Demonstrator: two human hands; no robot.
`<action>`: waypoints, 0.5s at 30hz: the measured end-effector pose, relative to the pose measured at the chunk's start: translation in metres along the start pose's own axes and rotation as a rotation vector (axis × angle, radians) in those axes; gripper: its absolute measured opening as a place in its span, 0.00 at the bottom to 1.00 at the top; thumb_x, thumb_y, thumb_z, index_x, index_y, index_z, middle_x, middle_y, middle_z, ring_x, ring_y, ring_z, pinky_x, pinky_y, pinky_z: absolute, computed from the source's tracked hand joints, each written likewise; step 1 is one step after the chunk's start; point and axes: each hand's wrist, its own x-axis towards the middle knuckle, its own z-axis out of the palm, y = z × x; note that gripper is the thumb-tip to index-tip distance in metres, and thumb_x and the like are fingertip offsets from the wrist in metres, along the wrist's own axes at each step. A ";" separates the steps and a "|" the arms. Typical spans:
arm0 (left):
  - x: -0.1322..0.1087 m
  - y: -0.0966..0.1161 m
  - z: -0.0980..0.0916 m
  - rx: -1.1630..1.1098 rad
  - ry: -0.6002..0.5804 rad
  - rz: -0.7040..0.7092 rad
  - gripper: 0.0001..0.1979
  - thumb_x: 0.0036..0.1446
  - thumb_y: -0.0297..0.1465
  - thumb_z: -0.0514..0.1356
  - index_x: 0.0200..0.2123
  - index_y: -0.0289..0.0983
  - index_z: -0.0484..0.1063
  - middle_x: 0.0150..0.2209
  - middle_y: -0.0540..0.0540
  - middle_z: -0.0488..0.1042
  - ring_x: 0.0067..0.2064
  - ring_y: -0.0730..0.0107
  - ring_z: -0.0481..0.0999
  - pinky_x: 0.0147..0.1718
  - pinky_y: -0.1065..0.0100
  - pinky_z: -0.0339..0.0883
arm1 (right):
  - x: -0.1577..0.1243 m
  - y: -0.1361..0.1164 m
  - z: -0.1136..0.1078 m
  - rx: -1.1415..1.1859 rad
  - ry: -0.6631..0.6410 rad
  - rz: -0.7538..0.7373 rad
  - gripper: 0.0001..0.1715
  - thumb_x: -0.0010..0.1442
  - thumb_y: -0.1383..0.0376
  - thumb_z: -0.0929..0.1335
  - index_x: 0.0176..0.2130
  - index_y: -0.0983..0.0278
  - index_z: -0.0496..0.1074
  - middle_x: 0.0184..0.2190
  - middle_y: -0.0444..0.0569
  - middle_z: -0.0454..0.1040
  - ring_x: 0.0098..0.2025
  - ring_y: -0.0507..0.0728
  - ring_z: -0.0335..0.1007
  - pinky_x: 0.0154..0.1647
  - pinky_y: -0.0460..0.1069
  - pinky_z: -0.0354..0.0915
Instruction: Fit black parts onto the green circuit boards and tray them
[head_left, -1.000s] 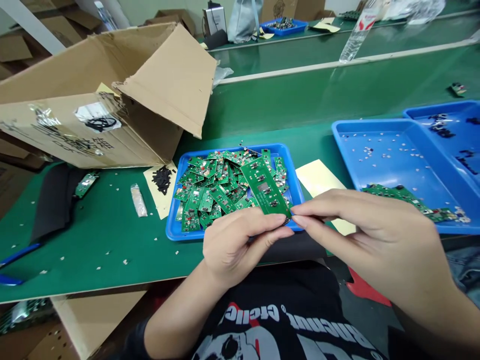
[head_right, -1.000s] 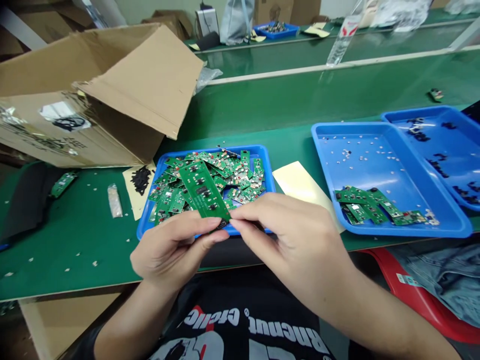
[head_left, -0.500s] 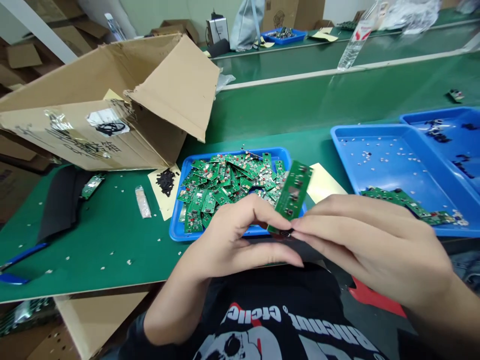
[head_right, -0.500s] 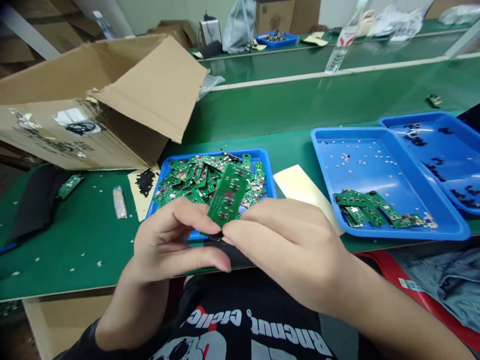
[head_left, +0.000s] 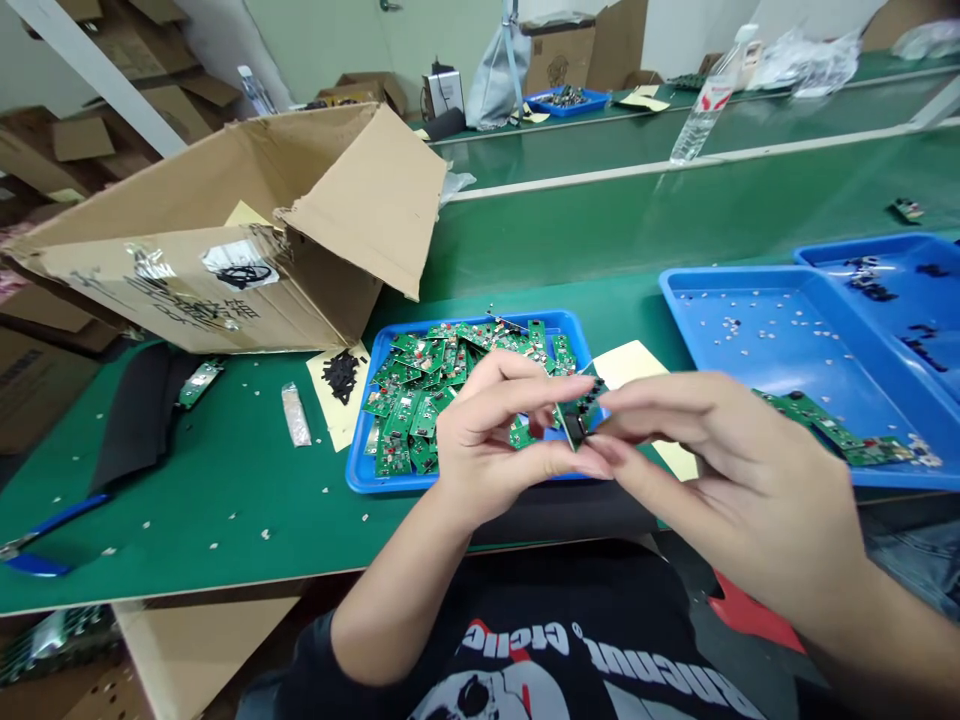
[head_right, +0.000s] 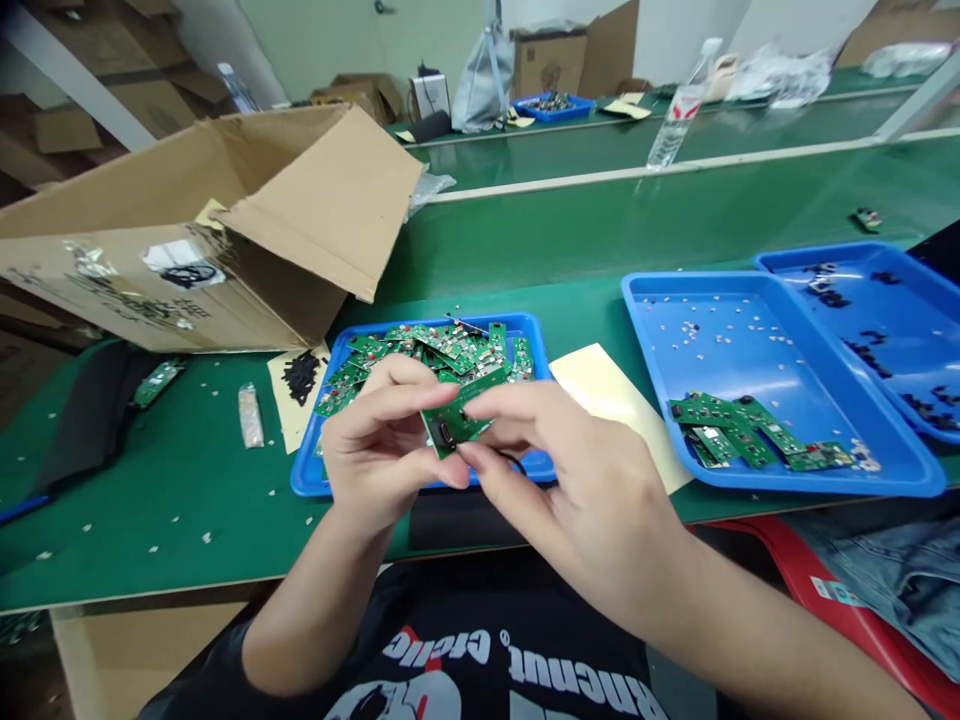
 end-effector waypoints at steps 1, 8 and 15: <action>0.000 -0.001 0.000 0.024 0.004 0.023 0.24 0.40 0.37 0.74 0.45 0.48 0.80 0.36 0.50 0.74 0.36 0.73 0.74 0.37 0.71 0.72 | 0.001 0.000 -0.001 -0.016 0.007 0.004 0.05 0.64 0.70 0.66 0.40 0.60 0.69 0.29 0.42 0.79 0.27 0.50 0.77 0.26 0.43 0.71; -0.001 0.003 0.000 0.070 -0.099 -0.028 0.23 0.50 0.37 0.69 0.51 0.46 0.76 0.40 0.47 0.80 0.42 0.67 0.77 0.46 0.64 0.71 | 0.005 -0.001 -0.008 -0.229 -0.008 -0.154 0.08 0.66 0.70 0.64 0.34 0.62 0.70 0.28 0.44 0.78 0.28 0.50 0.75 0.33 0.44 0.69; -0.006 0.018 0.003 0.125 -0.150 -0.121 0.16 0.64 0.35 0.58 0.54 0.43 0.74 0.43 0.44 0.81 0.40 0.68 0.78 0.41 0.67 0.73 | 0.006 0.002 -0.009 -0.343 0.040 -0.213 0.04 0.65 0.69 0.66 0.38 0.64 0.71 0.30 0.45 0.79 0.31 0.51 0.76 0.35 0.44 0.68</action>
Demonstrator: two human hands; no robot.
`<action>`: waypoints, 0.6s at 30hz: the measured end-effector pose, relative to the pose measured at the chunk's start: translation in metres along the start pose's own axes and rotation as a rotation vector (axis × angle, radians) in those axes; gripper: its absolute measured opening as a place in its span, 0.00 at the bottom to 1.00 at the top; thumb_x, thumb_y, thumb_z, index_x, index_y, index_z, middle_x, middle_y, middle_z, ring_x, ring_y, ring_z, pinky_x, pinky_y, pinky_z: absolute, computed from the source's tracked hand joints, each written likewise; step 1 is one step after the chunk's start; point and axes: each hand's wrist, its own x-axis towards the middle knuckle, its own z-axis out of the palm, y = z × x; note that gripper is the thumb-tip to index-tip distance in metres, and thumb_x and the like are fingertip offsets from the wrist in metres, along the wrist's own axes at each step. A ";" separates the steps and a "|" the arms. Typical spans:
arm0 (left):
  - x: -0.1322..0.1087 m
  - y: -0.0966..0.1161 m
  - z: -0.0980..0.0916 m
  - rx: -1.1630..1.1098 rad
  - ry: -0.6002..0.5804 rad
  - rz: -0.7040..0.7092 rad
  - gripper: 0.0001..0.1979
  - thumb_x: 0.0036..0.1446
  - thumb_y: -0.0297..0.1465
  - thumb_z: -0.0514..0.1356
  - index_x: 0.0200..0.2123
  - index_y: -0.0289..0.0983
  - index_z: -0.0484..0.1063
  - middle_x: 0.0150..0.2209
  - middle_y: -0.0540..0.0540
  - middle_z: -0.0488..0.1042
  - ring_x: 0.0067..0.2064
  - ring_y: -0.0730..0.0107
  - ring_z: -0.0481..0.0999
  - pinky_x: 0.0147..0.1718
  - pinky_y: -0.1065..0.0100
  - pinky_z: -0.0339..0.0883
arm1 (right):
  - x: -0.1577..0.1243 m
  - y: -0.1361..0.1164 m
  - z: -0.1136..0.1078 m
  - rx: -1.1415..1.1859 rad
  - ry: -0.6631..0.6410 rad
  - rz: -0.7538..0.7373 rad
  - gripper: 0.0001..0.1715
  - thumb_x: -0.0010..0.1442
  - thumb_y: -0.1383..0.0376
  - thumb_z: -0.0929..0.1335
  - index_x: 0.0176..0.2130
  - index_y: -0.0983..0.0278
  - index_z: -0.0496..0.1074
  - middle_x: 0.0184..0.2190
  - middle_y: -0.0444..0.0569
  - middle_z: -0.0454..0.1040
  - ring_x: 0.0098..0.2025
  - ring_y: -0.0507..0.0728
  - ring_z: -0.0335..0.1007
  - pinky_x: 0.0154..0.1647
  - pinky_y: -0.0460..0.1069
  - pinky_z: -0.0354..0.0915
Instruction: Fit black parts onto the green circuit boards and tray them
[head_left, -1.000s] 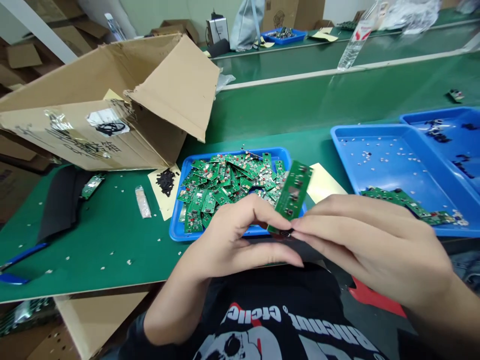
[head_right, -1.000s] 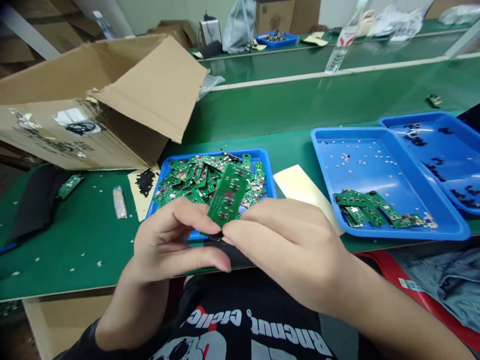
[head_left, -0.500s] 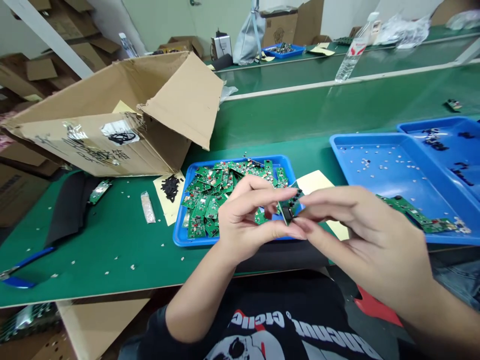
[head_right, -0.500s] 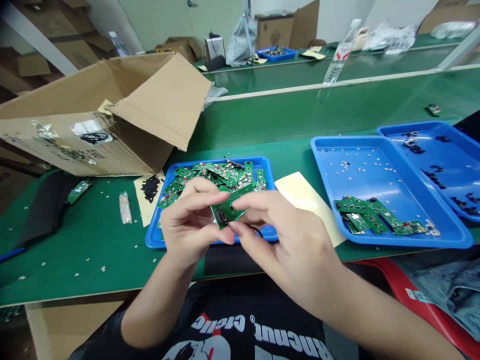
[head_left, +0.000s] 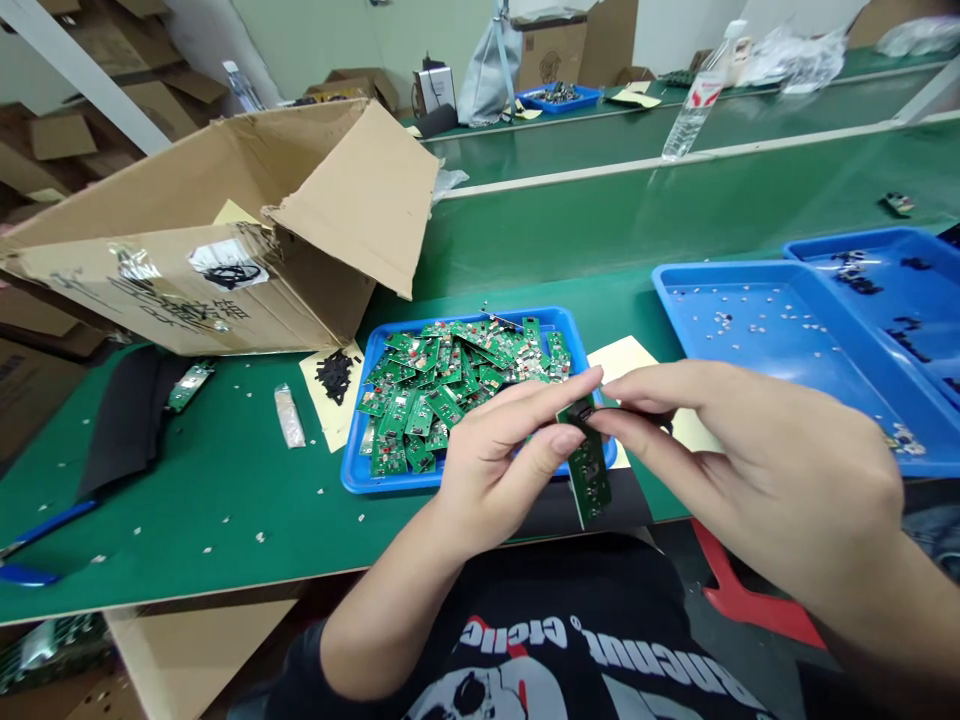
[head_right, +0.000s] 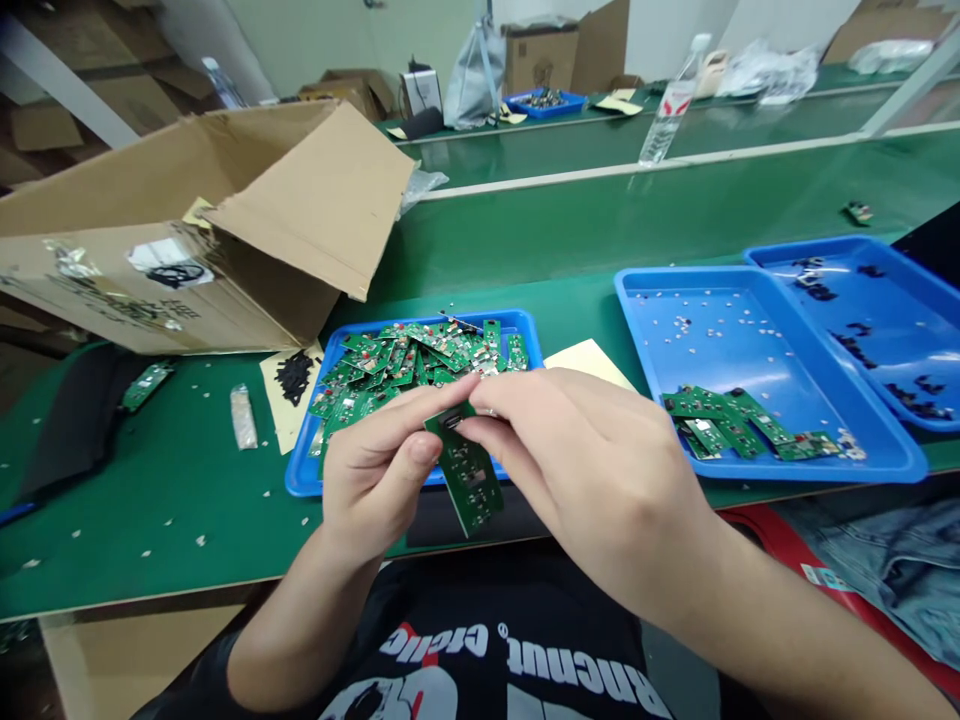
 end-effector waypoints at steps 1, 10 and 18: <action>-0.002 0.003 0.000 -0.010 -0.009 -0.040 0.16 0.65 0.32 0.56 0.54 0.44 0.74 0.45 0.44 0.80 0.42 0.67 0.79 0.42 0.66 0.74 | 0.000 0.001 0.000 -0.005 0.007 -0.013 0.04 0.65 0.70 0.66 0.40 0.65 0.72 0.31 0.46 0.79 0.31 0.51 0.76 0.34 0.44 0.68; -0.006 0.021 -0.007 -0.256 -0.056 -0.359 0.20 0.64 0.27 0.57 0.58 0.49 0.70 0.48 0.48 0.80 0.42 0.67 0.82 0.41 0.72 0.77 | 0.003 0.013 -0.005 0.130 -0.046 -0.094 0.08 0.63 0.73 0.67 0.42 0.65 0.73 0.31 0.47 0.77 0.32 0.50 0.74 0.30 0.45 0.69; -0.006 0.024 -0.003 -0.407 0.115 -0.425 0.16 0.63 0.26 0.59 0.52 0.48 0.75 0.36 0.52 0.81 0.33 0.74 0.83 0.36 0.77 0.77 | 0.000 0.002 -0.001 0.075 0.016 -0.038 0.09 0.62 0.74 0.68 0.42 0.64 0.73 0.30 0.46 0.79 0.30 0.50 0.75 0.32 0.45 0.72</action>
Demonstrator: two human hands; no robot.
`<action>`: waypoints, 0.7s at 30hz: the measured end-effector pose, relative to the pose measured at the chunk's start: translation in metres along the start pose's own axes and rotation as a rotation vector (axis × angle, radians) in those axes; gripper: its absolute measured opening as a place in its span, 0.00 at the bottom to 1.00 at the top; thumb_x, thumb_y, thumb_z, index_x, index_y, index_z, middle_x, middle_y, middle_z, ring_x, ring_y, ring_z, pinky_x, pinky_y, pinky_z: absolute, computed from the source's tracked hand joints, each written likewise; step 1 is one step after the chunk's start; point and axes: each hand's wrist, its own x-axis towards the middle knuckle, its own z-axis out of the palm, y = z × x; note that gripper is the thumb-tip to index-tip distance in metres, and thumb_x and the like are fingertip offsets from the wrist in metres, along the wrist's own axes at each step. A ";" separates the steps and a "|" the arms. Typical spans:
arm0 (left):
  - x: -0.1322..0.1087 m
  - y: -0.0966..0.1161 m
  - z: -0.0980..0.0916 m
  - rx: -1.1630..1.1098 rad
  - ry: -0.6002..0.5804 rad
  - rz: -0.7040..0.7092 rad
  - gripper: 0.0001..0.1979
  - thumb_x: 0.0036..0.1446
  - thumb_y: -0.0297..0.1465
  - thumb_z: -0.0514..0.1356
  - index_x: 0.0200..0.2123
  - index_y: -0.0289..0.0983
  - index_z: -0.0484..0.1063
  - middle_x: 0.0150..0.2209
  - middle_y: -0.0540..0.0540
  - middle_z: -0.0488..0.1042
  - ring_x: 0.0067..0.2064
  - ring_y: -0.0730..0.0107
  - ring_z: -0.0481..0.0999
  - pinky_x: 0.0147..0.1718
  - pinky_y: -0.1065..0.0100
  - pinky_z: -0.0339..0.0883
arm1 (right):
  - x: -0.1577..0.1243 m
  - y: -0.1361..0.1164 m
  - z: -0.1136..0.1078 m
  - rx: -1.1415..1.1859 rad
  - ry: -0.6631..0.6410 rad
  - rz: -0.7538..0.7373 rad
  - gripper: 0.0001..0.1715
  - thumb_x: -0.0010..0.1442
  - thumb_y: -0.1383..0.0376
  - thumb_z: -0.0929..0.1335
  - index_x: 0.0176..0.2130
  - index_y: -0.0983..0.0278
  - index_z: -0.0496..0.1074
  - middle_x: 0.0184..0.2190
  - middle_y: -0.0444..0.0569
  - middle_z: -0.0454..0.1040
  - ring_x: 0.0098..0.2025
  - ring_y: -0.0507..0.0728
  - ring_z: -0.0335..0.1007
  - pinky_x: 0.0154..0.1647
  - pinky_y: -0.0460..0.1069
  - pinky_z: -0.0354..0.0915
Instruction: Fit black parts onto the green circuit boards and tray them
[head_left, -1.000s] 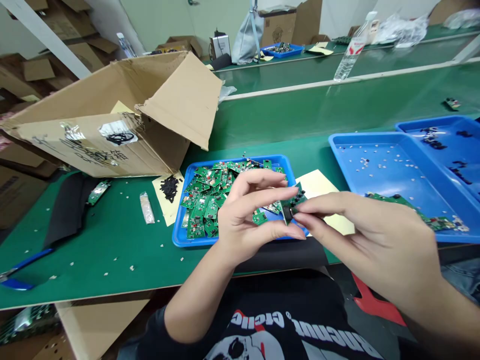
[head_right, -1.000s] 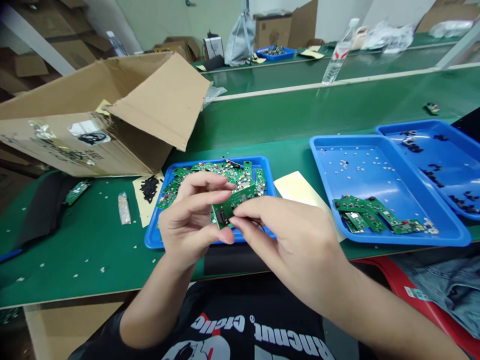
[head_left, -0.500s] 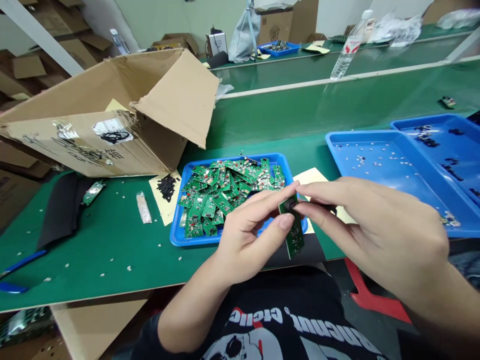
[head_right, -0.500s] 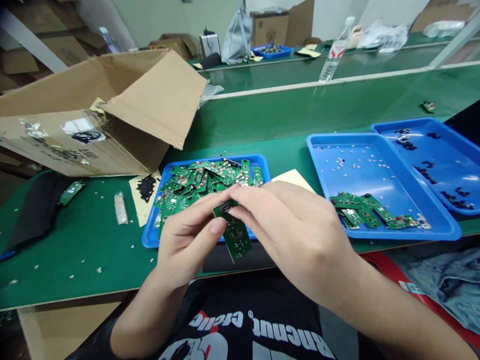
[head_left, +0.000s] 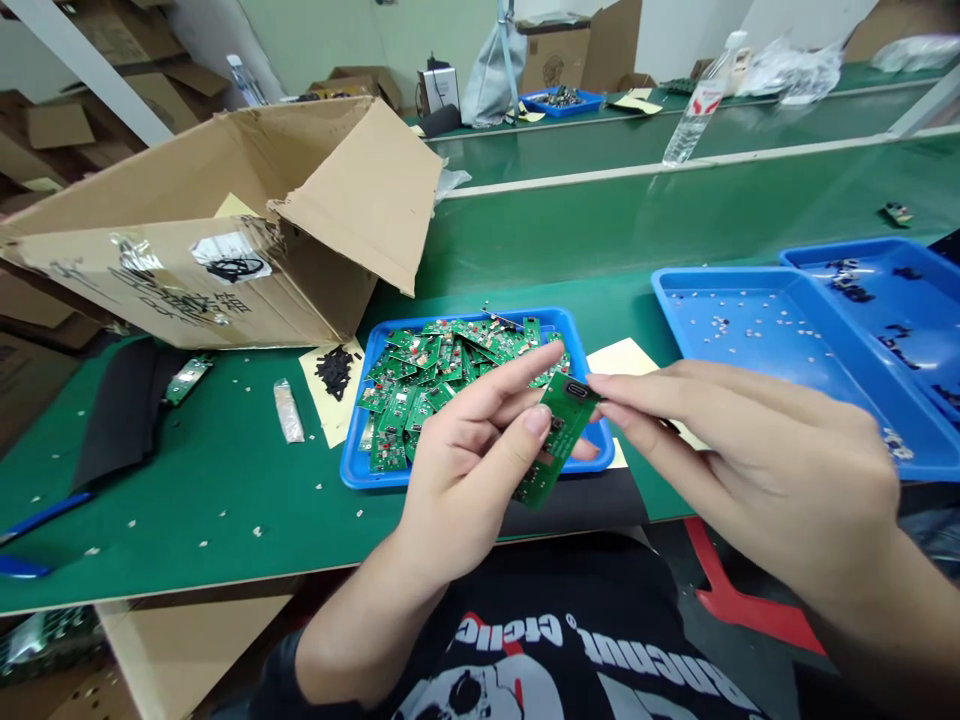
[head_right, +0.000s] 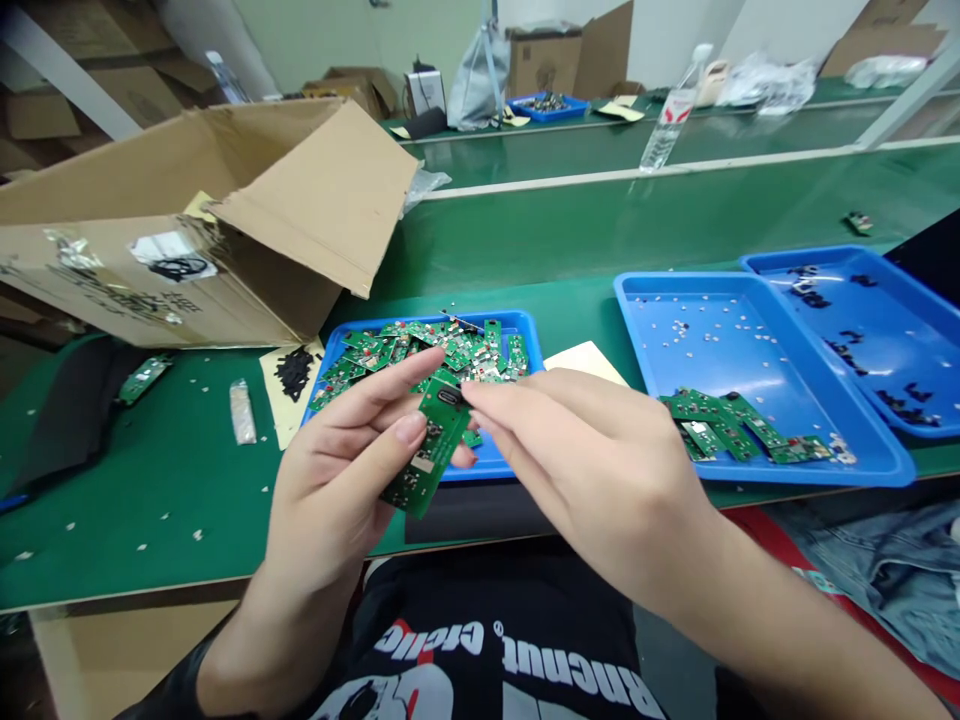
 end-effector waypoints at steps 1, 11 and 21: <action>0.000 -0.001 0.002 0.019 0.043 0.020 0.16 0.63 0.26 0.59 0.51 0.47 0.75 0.35 0.52 0.81 0.32 0.75 0.82 0.36 0.78 0.77 | -0.002 -0.003 0.002 -0.024 0.020 -0.006 0.08 0.61 0.74 0.68 0.41 0.64 0.73 0.30 0.47 0.79 0.30 0.51 0.75 0.31 0.46 0.72; 0.002 -0.013 0.022 0.243 0.263 0.208 0.15 0.62 0.23 0.58 0.48 0.43 0.77 0.49 0.50 0.80 0.50 0.69 0.79 0.51 0.71 0.74 | -0.010 -0.016 0.017 -0.152 0.103 0.070 0.04 0.63 0.70 0.68 0.35 0.63 0.71 0.27 0.47 0.79 0.27 0.53 0.75 0.25 0.48 0.65; 0.004 -0.017 0.027 0.198 0.338 0.272 0.15 0.62 0.22 0.58 0.48 0.45 0.77 0.48 0.52 0.80 0.49 0.71 0.80 0.48 0.74 0.75 | -0.011 -0.011 0.025 -0.005 0.171 0.212 0.03 0.62 0.69 0.68 0.35 0.61 0.71 0.28 0.42 0.79 0.26 0.49 0.75 0.25 0.45 0.67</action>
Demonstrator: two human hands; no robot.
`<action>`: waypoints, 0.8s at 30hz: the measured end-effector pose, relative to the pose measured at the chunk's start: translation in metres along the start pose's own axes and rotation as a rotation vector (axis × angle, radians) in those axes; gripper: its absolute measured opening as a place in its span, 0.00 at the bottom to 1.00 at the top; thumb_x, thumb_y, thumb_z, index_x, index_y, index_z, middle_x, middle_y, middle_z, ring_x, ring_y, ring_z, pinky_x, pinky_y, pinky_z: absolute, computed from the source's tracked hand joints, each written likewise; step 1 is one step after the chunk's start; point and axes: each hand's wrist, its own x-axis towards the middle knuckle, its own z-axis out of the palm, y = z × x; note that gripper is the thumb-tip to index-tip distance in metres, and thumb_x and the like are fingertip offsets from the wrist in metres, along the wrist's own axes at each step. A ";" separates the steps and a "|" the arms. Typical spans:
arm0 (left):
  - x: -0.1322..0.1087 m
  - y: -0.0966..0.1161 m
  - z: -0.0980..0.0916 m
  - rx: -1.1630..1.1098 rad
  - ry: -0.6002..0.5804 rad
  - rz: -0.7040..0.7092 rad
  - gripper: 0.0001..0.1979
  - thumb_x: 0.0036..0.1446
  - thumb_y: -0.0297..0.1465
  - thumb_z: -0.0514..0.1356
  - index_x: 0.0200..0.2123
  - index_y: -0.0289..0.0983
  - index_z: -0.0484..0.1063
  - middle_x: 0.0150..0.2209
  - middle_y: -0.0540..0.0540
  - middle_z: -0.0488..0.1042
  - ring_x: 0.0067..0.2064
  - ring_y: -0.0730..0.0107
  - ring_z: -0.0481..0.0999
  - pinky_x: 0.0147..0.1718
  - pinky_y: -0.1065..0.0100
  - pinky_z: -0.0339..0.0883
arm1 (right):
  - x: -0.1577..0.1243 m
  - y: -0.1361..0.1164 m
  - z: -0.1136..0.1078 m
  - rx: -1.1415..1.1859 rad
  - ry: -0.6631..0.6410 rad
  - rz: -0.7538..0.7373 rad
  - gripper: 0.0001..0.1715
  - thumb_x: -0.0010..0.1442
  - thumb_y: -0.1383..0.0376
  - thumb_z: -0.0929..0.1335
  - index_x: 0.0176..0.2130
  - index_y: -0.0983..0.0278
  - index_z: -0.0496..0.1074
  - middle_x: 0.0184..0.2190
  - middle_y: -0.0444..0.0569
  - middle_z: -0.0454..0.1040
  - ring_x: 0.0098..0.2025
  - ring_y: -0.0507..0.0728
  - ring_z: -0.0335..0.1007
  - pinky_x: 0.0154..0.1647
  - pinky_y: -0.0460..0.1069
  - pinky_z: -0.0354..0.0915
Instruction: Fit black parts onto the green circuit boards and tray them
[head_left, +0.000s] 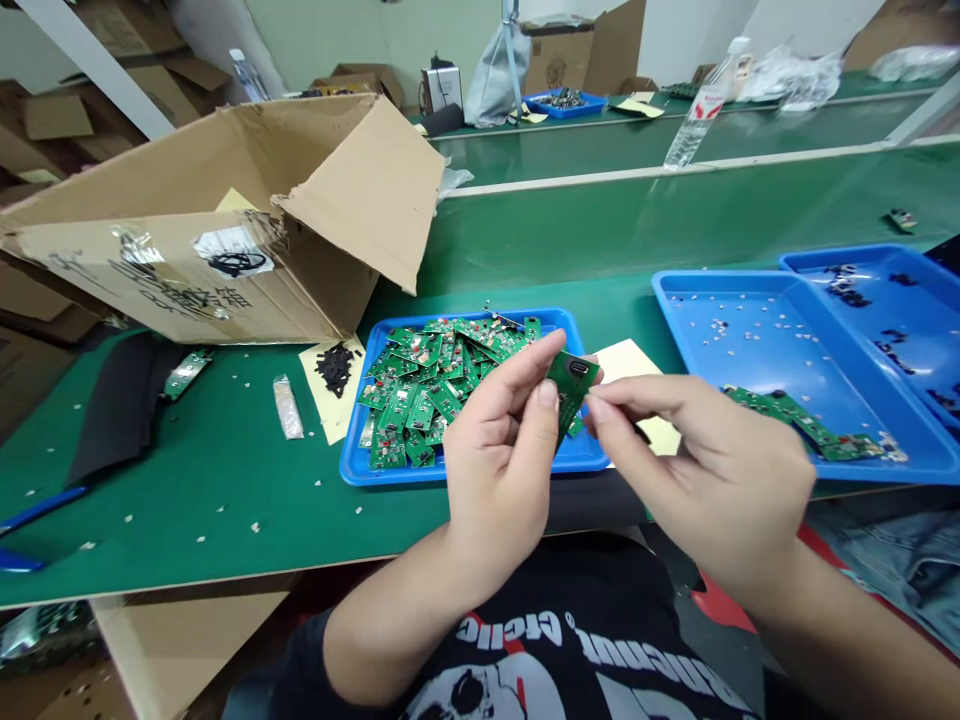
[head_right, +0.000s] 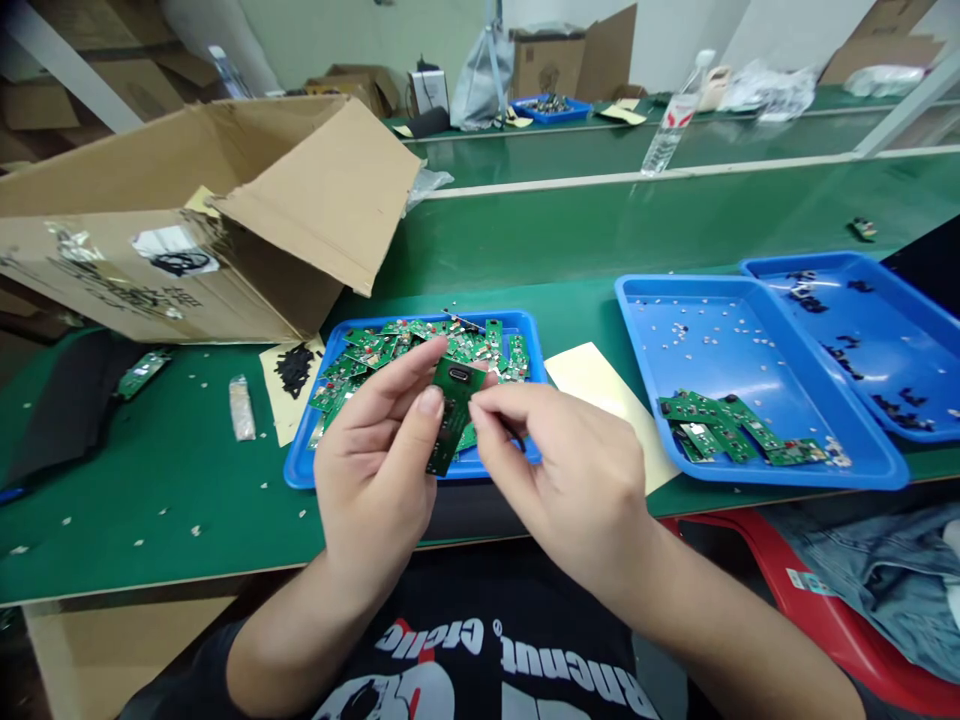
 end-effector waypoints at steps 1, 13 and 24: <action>0.001 0.000 0.000 -0.005 -0.003 -0.001 0.15 0.62 0.22 0.58 0.47 0.45 0.77 0.48 0.52 0.80 0.50 0.71 0.80 0.48 0.75 0.75 | 0.001 0.002 -0.001 0.000 0.001 0.013 0.04 0.62 0.69 0.68 0.35 0.60 0.71 0.28 0.41 0.79 0.26 0.50 0.75 0.26 0.44 0.67; 0.025 0.025 -0.030 0.010 -0.527 -0.328 0.20 0.63 0.27 0.57 0.59 0.38 0.68 0.31 0.46 0.81 0.31 0.66 0.83 0.31 0.70 0.79 | 0.024 0.025 -0.025 -0.016 -0.181 -0.301 0.10 0.62 0.73 0.67 0.40 0.59 0.72 0.29 0.43 0.77 0.28 0.51 0.73 0.30 0.46 0.69; 0.068 0.022 -0.046 -0.188 -0.956 -0.717 0.26 0.62 0.31 0.58 0.63 0.44 0.62 0.35 0.44 0.82 0.20 0.69 0.79 0.12 0.76 0.65 | 0.025 0.035 -0.019 0.588 -0.513 -0.319 0.11 0.67 0.72 0.62 0.43 0.65 0.73 0.29 0.45 0.77 0.31 0.48 0.73 0.32 0.43 0.69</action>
